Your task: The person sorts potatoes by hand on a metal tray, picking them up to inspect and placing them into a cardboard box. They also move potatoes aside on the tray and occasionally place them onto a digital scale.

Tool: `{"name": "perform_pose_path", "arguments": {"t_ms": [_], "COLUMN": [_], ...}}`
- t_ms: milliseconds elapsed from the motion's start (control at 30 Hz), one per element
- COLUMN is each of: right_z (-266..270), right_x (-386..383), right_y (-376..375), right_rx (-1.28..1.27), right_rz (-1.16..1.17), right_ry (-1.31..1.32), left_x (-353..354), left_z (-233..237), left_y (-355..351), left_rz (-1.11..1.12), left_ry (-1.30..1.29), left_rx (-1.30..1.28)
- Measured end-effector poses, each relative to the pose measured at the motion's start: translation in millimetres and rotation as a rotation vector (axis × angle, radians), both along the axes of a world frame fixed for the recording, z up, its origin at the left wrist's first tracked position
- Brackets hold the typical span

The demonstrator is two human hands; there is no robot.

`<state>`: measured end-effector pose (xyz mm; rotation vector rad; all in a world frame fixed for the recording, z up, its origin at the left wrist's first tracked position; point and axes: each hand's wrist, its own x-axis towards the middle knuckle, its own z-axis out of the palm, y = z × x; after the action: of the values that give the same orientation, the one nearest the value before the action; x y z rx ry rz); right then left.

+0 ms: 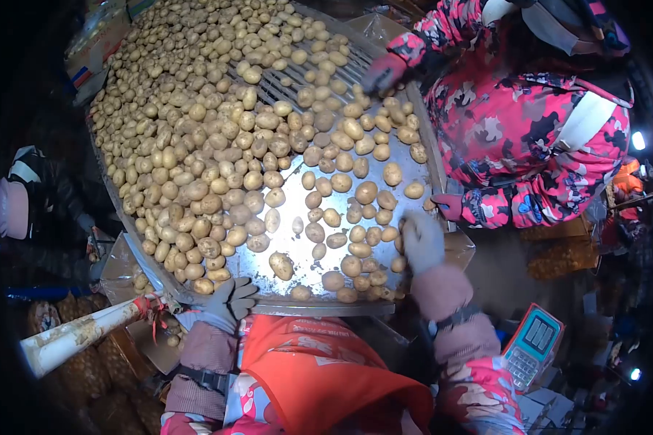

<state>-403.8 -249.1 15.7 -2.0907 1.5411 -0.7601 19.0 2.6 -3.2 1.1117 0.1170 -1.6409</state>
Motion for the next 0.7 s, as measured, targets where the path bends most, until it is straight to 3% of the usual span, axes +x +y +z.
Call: {"name": "perform_pose_path", "arguments": {"t_ms": [67, 100, 167, 233, 267, 333, 467, 567, 633, 667, 700], "right_z": [-3.2, 15.4, 25.4, 7.8, -5.1, -24.2, -21.7, -29.0, -25.3, -13.2, 5.8], "right_x": [24.2, 42.0, 72.4, 94.0, 100.7, 109.4, 117.6, 122.0, 122.7, 125.6, 127.0], "right_y": [-60.6, -77.7, -79.4, -73.1, -67.5, -47.4, 4.0, 20.5, 26.9, 34.2, 48.2], "right_rx": [-0.365, -0.228, -0.088, -0.326, -0.326, -0.207, -0.06, -0.023, 0.288, 0.284, 0.442], "right_rz": [0.021, 0.054, 0.092, 0.174, 0.179, 0.116, 0.121, 0.328, 0.171, 0.173, 0.221], "right_ry": [0.101, 0.175, 0.24, 0.726, 0.729, 0.621, 0.553, 0.474, 0.15, 0.145, -0.193], "left_x": [-6.7, 9.4, 9.3, -8.5, -2.0, 9.7, 4.6, 7.3, 8.7, 0.4, -21.1], "left_z": [2.5, -21.4, -19.1, 1.5, -5.6, -20.1, -15.5, -24.2, -32.4, -16.0, 14.4], "left_y": [-6.5, 6.5, 7.0, -3.9, 0.0, 7.2, 7.0, 8.1, 6.5, -1.0, -11.7], "left_rz": [0.013, 0.02, 0.01, 0.021, 0.024, 0.012, -0.003, -0.038, -0.023, -0.021, -0.105], "left_ry": [-0.076, 0.225, 0.134, -0.095, -0.091, 0.218, 0.086, 0.024, 0.242, 0.236, 0.223], "left_rx": [0.11, -0.04, 0.001, 0.119, 0.12, -0.036, -0.008, 0.024, -0.078, -0.081, -0.037]}}
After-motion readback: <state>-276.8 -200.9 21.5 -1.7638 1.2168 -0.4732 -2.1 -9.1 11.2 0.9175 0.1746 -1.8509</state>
